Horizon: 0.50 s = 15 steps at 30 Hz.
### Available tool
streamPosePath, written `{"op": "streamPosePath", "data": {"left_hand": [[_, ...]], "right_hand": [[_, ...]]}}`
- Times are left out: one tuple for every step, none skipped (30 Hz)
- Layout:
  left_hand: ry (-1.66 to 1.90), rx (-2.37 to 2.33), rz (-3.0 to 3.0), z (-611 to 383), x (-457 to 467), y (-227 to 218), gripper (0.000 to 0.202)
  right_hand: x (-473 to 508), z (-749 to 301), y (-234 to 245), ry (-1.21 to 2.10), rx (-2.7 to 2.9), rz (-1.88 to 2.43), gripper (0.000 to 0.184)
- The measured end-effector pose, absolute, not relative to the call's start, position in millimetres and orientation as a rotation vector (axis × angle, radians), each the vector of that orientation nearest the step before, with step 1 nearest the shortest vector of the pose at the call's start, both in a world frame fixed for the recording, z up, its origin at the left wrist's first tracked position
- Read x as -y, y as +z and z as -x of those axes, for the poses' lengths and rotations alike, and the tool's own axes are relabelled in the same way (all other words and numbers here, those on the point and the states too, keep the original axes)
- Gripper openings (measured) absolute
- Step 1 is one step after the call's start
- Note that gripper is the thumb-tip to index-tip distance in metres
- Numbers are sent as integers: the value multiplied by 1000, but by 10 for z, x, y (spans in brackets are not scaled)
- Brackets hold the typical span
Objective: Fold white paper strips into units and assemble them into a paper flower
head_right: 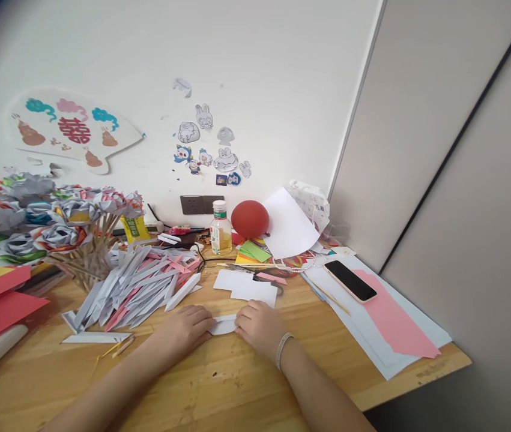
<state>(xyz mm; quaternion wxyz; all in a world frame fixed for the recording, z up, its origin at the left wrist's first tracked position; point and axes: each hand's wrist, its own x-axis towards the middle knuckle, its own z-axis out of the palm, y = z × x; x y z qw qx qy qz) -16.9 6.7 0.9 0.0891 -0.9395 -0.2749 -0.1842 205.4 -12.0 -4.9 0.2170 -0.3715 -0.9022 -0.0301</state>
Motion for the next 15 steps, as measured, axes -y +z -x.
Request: {"op": "streamPosePath", "data": {"left_hand": [[-507,822,2779,161,-62,12,14],[-465,831,2760,151,-55,15,15],[-427,842,2738,139,-48,18,15],[-401,855,2719,127,-40,20,17],[-380,865,2705,114,-30,23,19],[-367,877,2700,103,-20,26,20],[-366,893,2703,93,-9,31,20],[-377,919,2712,84,3,37,20],[-400,953,2725,77,15,44,20],[-425,993,2739,71,26,50,19],[-449,1040,2753,66,37,57,18],[-471,1091,2771,60,47,62,18],[-491,1147,2792,55,56,68,17],[-512,1207,2818,50,63,73,16],[-538,1269,2845,45,68,77,15]], "right_hand": [[118,-2053,-52,-71,2477,1028,11],[116,-2052,-56,-54,2449,1033,11],[115,-2051,-58,-33,2418,1041,10],[116,-2050,-60,-9,2390,1050,8],[118,-2050,-61,16,2369,1056,7],[122,-2049,-61,41,2354,1062,6],[127,-2048,-61,64,2345,1068,7],[133,-2046,-61,86,2335,1078,8],[139,-2042,-61,110,2320,1094,9],[145,-2037,-61,137,2299,1115,11],[150,-2029,-62,172,2269,1140,11],[153,-2021,-64,212,2233,1168,12],[154,-2011,-65,253,2195,1195,12],[154,-2001,-67,291,2154,1221,12],[151,-1990,-69,327,2114,1243,12]]}}
